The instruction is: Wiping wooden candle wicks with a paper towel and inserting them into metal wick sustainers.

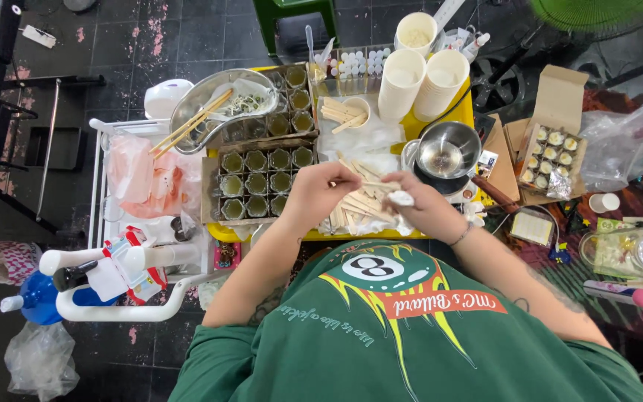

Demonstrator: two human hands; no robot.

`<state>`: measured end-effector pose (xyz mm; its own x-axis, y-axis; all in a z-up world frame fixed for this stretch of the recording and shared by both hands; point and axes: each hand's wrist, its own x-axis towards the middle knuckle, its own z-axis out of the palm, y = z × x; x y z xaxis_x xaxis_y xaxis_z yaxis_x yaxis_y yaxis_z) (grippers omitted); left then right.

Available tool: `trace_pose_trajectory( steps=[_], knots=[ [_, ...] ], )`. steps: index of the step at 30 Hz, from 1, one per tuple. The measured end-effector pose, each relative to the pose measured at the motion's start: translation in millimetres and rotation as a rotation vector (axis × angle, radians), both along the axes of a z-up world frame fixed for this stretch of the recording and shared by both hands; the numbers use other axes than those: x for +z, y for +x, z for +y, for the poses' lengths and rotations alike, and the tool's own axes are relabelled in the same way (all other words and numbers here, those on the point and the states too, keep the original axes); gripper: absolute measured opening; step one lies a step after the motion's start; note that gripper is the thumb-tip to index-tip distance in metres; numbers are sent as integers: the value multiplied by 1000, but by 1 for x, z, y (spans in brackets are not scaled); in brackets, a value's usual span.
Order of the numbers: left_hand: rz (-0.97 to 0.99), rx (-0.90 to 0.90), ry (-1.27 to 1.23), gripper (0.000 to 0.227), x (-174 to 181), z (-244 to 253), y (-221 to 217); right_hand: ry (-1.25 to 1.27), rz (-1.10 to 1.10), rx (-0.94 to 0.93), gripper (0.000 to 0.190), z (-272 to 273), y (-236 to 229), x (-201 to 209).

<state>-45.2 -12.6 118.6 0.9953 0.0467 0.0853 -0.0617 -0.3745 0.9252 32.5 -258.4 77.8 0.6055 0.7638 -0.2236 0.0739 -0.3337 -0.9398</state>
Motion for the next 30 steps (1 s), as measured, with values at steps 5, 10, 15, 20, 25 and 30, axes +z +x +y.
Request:
trace_pose_trajectory(
  steps=[5,10,15,20,25,30],
  knots=[
    [136,98,-606,9,-76,-28,5,514,151,-69,47,11,-2,1],
    [200,32,-840,16,-48,-62,-1,429,163,-56,36,13,-7,-15],
    [-25,165,-292,34,-37,-51,-8,357,137,-185,26,2,-5,-15],
    [-149,59,-96,24,-14,-43,2,215,193,-16,23,-5,-6,-26],
    [297,-4,-522,25,-35,-53,13,61,158,21,23,4,-11,-17],
    [181,-33,-399,26,-12,-40,6,101,238,-47,26,1,-17,0]
  ],
)
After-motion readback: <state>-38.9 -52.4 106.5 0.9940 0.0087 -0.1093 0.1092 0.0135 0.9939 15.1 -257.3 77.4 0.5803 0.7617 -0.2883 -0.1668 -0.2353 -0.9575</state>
